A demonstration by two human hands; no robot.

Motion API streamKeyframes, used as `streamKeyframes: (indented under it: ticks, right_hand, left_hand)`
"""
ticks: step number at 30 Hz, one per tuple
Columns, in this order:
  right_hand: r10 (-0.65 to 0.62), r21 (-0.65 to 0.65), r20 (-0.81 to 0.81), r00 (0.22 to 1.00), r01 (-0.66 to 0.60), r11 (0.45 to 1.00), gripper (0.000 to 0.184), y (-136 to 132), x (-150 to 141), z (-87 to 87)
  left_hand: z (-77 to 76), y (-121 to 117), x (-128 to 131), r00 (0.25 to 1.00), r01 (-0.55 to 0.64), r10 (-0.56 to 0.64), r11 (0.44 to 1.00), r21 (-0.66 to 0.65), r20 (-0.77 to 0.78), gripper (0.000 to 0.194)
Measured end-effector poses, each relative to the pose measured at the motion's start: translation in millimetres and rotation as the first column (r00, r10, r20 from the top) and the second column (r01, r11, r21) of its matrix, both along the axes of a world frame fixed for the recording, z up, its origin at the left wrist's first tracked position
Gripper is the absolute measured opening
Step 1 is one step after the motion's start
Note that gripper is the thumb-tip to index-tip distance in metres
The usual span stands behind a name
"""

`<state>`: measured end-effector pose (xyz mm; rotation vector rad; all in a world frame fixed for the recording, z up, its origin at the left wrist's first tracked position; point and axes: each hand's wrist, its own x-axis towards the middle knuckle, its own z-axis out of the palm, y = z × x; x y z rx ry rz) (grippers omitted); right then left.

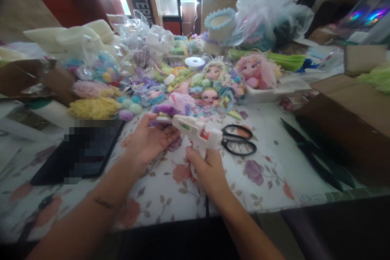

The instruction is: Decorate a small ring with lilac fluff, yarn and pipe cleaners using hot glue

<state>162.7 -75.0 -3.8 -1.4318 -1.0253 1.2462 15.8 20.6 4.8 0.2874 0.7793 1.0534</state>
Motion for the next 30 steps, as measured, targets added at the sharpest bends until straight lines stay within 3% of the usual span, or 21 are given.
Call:
streamKeyframes:
  ticks: [10, 15, 18, 21, 24, 26, 28, 30]
  right_hand:
    - [-0.010, -0.003, 0.108, 0.994, 0.010, 1.000, 0.032, -1, 4, -4.6]
    - [-0.014, 0.105, 0.258, 0.966, -0.013, 0.994, 0.024, -3, 7, -4.7]
    - [-0.012, 0.128, 0.334, 0.942, -0.033, 0.991, 0.024, -10, 20, 1.3]
    - [-0.114, 0.128, 0.401, 0.909, 0.068, 0.989, 0.030, -21, 51, 9.5]
    - [-0.282, 0.121, 0.508, 0.814, 0.256, 0.959, 0.039, -25, 99, 14.7]
    - [-0.415, 0.176, 0.605, 0.680, 0.394, 0.902, 0.038, -19, 135, 13.7]
    - [-0.488, 0.283, 0.676, 0.552, 0.417, 0.864, 0.036, -7, 168, 7.8]
    - [-0.496, 0.303, 0.739, 0.455, 0.433, 0.849, 0.036, 9, 193, -2.3]
  left_hand:
    - [2.7, 1, 0, 0.999, -0.021, 0.021, 1.000, -0.006, -0.032, 0.018]
    - [2.4, 1, 0, 0.996, -0.060, 0.062, 0.998, 0.033, -0.065, 0.016]
    - [1.2, 3, -1, 0.994, -0.077, 0.079, 0.997, 0.030, -0.069, 0.014]
    - [1.9, 4, -2, 0.991, -0.115, 0.117, 0.993, 0.033, -0.072, 0.016]
    - [3.4, 5, -1, 0.989, -0.122, 0.124, 0.992, 0.039, -0.076, 0.014]
    - [3.6, 4, 0, 0.990, -0.115, 0.117, 0.993, 0.038, -0.079, 0.010]
    - [3.1, 4, 2, 0.989, -0.115, 0.118, 0.993, 0.042, -0.089, 0.008]
    - [2.4, 4, 3, 0.988, -0.110, 0.115, 0.992, 0.055, -0.100, 0.009]
